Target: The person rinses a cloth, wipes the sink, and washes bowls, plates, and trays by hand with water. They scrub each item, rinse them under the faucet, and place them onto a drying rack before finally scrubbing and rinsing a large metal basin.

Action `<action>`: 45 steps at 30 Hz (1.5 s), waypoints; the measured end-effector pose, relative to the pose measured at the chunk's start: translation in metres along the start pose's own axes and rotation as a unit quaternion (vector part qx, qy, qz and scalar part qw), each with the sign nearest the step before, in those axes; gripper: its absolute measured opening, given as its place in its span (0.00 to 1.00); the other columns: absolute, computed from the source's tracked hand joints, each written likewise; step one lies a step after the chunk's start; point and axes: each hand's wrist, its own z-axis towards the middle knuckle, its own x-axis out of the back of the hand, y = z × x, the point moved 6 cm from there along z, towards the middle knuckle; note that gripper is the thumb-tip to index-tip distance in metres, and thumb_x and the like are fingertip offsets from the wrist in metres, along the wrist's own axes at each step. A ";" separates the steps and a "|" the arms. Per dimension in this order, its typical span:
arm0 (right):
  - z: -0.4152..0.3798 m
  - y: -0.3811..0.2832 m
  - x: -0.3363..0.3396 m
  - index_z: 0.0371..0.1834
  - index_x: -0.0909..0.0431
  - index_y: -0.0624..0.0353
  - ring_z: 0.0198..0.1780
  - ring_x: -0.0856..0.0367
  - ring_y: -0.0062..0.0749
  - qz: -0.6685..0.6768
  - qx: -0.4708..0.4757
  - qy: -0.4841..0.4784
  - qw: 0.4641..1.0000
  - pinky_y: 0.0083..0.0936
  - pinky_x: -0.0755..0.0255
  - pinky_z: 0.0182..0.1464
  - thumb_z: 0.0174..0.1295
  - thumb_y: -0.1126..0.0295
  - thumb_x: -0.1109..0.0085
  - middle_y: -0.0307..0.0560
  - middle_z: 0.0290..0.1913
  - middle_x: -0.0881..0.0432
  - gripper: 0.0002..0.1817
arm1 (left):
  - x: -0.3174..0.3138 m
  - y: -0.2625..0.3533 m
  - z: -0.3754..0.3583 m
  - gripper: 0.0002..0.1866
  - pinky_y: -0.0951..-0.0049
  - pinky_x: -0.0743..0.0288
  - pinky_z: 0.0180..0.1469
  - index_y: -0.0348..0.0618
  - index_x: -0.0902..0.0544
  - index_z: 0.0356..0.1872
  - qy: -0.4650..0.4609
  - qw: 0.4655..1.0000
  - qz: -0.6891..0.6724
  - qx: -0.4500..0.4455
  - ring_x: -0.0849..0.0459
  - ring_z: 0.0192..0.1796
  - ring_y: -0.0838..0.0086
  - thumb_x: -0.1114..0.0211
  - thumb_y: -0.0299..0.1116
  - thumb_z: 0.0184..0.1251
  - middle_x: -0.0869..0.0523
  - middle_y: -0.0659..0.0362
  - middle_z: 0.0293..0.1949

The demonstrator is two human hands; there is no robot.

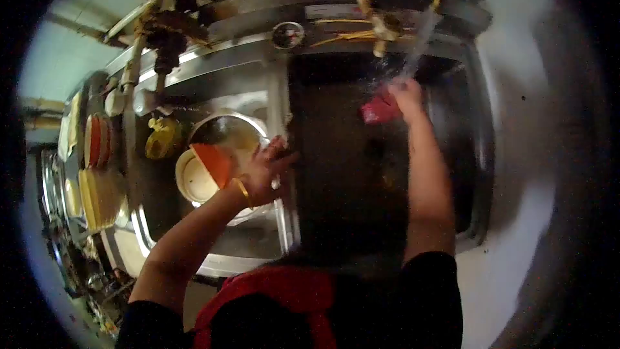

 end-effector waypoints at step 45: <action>-0.015 0.010 -0.010 0.55 0.29 0.60 0.52 0.23 0.40 -0.034 0.136 -0.015 0.990 0.35 0.29 0.56 0.56 0.73 0.43 0.47 0.51 0.22 0.21 | -0.091 0.062 0.280 0.09 0.63 0.25 0.46 0.39 0.22 0.36 0.072 0.277 -0.927 0.243 0.19 0.37 0.60 0.49 0.33 0.66 0.17 0.51 0.34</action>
